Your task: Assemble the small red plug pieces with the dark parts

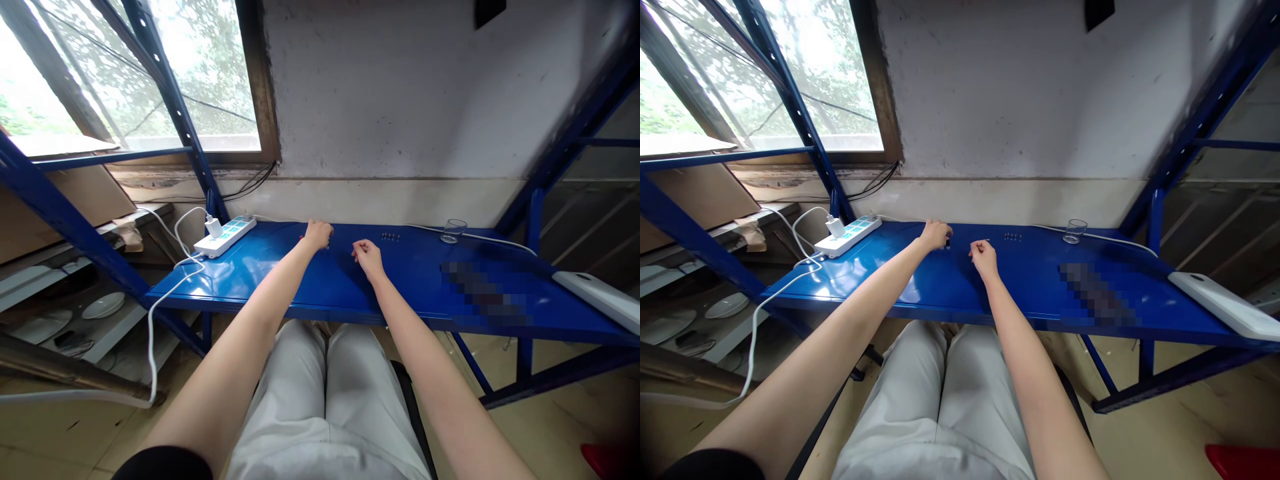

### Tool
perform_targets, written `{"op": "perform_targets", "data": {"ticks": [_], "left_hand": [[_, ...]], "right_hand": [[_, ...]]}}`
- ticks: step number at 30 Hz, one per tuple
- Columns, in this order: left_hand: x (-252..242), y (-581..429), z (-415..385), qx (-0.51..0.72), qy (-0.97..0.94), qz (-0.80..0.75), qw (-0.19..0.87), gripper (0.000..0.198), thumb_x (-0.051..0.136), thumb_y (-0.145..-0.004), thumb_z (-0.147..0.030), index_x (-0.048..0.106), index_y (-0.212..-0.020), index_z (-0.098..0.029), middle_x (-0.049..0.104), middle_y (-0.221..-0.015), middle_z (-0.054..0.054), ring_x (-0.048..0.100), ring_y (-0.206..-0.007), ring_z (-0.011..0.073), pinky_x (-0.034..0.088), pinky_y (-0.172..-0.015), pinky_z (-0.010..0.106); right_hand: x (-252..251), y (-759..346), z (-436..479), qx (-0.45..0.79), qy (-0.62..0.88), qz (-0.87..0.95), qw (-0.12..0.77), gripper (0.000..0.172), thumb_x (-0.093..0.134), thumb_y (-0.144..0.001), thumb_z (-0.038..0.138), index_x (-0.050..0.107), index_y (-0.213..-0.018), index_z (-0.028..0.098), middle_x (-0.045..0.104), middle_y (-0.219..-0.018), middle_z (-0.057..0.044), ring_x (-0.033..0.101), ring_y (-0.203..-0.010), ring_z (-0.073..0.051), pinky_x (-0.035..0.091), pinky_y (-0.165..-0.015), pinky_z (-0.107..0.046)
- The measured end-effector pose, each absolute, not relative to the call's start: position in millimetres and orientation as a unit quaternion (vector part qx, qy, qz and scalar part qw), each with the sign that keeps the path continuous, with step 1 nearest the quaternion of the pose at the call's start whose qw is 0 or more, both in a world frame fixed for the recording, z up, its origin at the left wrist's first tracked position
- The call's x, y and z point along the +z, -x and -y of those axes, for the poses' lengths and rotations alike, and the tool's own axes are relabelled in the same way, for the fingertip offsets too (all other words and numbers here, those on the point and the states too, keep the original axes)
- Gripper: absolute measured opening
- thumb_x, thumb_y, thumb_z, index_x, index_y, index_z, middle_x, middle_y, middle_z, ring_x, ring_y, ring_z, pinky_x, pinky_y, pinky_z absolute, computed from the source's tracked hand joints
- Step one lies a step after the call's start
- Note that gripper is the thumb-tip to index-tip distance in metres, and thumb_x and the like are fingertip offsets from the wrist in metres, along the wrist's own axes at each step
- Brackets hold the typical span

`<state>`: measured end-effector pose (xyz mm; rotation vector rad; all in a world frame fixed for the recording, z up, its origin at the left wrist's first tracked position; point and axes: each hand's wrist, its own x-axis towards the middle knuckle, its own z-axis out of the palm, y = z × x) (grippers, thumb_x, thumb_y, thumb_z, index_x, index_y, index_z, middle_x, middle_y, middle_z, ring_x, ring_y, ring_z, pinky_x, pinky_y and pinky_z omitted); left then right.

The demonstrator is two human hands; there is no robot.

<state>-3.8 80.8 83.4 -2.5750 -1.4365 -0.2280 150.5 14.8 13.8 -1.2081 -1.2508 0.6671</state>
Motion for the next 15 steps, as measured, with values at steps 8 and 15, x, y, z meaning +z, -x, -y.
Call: {"op": "perform_targets", "data": {"ticks": [8, 15], "left_hand": [[73, 9, -65, -0.305, 0.810, 0.498, 0.055, 0.023, 0.049, -0.083, -0.022, 0.065, -0.099, -0.017, 0.065, -0.100, 0.010, 0.056, -0.097, 0.0250, 0.036, -0.084, 0.037], [24, 27, -22, -0.492, 0.699, 0.511, -0.086, 0.031, 0.041, -0.088, -0.036, 0.065, -0.079, -0.018, 0.066, -0.074, 0.005, 0.059, -0.069, 0.0159, 0.041, -0.064, 0.026]], "right_hand": [[12, -151, -16, 0.290, 0.523, 0.535, 0.597, 0.017, 0.051, -0.075, 0.036, 0.054, -0.075, 0.019, 0.057, -0.061, 0.000, 0.048, -0.047, -0.010, 0.041, -0.051, -0.026], [13, -151, -13, 0.280, 0.524, 0.541, 0.596, 0.025, 0.053, -0.075, 0.044, 0.055, -0.071, 0.020, 0.058, -0.062, -0.001, 0.047, -0.047, -0.010, 0.041, -0.051, -0.026]]}}
